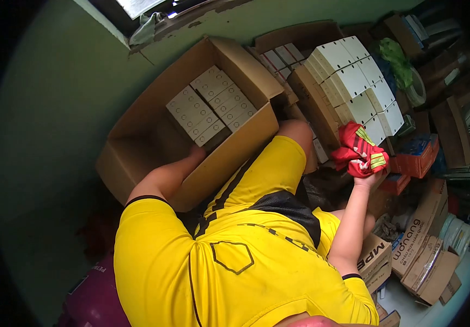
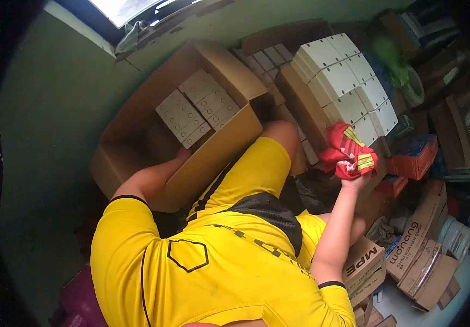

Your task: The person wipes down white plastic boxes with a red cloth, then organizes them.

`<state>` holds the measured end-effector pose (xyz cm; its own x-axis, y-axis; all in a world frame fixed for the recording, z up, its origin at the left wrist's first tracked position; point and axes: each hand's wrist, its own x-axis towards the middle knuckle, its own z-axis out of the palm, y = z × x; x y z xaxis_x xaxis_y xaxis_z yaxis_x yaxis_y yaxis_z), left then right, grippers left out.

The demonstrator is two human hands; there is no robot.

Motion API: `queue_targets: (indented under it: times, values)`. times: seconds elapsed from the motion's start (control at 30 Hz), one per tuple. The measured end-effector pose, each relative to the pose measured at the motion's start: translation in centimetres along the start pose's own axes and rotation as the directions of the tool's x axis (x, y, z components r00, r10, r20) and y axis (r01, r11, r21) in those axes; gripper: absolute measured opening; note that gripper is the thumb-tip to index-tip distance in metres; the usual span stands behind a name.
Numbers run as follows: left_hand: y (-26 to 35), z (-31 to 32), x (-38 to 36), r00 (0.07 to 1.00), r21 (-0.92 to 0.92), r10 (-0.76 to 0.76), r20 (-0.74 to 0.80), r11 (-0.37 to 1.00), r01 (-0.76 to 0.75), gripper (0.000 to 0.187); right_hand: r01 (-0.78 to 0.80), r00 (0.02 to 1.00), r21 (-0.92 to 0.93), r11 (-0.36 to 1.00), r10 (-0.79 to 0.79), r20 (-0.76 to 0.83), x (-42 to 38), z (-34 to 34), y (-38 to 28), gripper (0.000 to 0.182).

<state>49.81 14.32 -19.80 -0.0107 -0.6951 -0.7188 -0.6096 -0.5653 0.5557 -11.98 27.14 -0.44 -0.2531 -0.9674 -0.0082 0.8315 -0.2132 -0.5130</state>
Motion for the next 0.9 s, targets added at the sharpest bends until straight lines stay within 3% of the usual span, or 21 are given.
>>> queue_targets:
  times: [0.13,0.23,0.27,0.37,0.4,0.47,0.5,0.53,0.57,0.6,0.63,0.67,0.7,0.73,0.77,0.8,0.83,0.87,0.9]
  values:
    - [-1.3,-1.0,1.2,0.990,0.098,0.033,-0.140,0.995,-0.019,0.040,-0.005,0.999,0.034,0.999,0.003,0.042,-0.2,0.8,-0.4,0.071]
    - [-2.1,-2.7,1.8,0.969,0.169,0.083,-0.232,0.985,-0.043,0.039,0.011,0.999,-0.108,0.994,-0.007,0.041,-0.1,1.0,-1.1,0.068]
    - [-2.2,-3.6,1.5,0.969,0.129,0.096,-0.227,0.989,-0.067,0.039,0.045,0.996,-0.148,0.988,-0.056,-0.074,0.1,0.5,-1.5,0.068]
    - [8.6,-7.8,-10.1,1.000,-0.345,-0.010,-0.001,0.939,0.008,0.039,0.111,0.909,-0.327,0.938,-0.229,-0.348,0.5,2.2,-1.1,0.068]
    - [9.3,-8.4,-10.5,0.985,-0.287,0.144,-0.091,0.944,-0.164,0.038,0.113,0.873,-0.422,0.899,-0.293,-0.390,0.8,5.5,-0.3,0.068]
    - [10.8,-9.4,-11.4,0.864,-0.119,0.440,-0.245,0.871,-0.477,0.037,0.135,0.974,-0.281,0.950,-0.179,-0.139,0.8,6.7,0.0,0.069]
    - [12.9,-9.6,-12.9,0.864,-0.279,0.448,-0.232,0.820,-0.500,0.036,0.070,0.976,-0.045,0.997,-0.059,0.208,0.8,6.0,-0.4,0.069]
    - [16.0,-9.5,-15.0,0.861,-0.430,0.460,-0.217,0.747,-0.507,0.036,-0.074,0.836,0.151,0.986,-0.021,0.548,0.8,5.2,-0.7,0.069]
    - [18.7,-8.8,-16.3,0.855,-0.570,0.479,-0.200,0.652,-0.499,0.037,-0.027,0.823,0.146,0.989,-0.061,0.565,1.4,3.8,-0.8,0.072]
    - [20.7,-7.9,-16.8,0.750,-0.484,0.605,-0.265,0.590,-0.647,0.037,0.018,0.941,0.158,0.987,-0.070,0.331,1.4,4.8,-0.8,0.072]
    - [22.6,-6.9,-17.0,0.621,-0.389,0.720,-0.310,0.500,-0.774,0.037,0.069,0.994,0.163,0.984,-0.082,0.072,1.1,7.6,-0.1,0.073]
    - [24.4,-5.6,-17.0,0.472,-0.292,0.817,-0.333,0.386,-0.875,0.038,0.123,0.977,0.159,0.980,-0.091,-0.195,0.9,9.3,0.3,0.073]
    - [25.9,-4.1,-16.6,0.449,-0.291,0.836,-0.315,0.365,-0.884,0.046,0.028,0.996,0.202,0.979,-0.045,0.080,0.8,8.7,0.6,0.074]
    - [28.7,-2.2,-19.3,0.356,-0.004,0.877,-0.322,0.375,-0.927,0.056,-0.071,0.937,0.208,0.976,-0.006,0.350,0.9,8.1,0.8,0.074]
    - [30.4,0.2,-18.9,0.225,0.058,0.916,-0.332,0.258,-0.964,0.060,-0.180,0.901,0.356,0.917,0.009,0.433,1.6,9.4,1.4,0.071]
    - [31.9,2.7,-18.5,0.091,0.116,0.938,-0.336,0.137,-0.984,0.063,-0.034,0.909,0.092,0.995,-0.008,0.417,1.4,10.4,2.3,0.068]
    - [33.8,5.3,-19.3,0.043,0.045,0.956,-0.289,0.058,-0.997,0.063,0.107,0.916,-0.186,0.977,-0.024,0.400,1.3,11.4,3.3,0.066]
    - [35.5,7.7,-20.4,-0.009,-0.031,0.970,-0.242,-0.017,-0.999,0.063,0.207,0.947,-0.326,0.922,-0.106,0.303,0.9,11.1,4.5,0.062]
    - [36.6,9.7,-21.2,-0.021,0.008,0.993,-0.118,-0.020,-1.000,0.062,0.261,0.962,-0.477,0.839,-0.185,0.200,0.5,10.8,5.7,0.059]
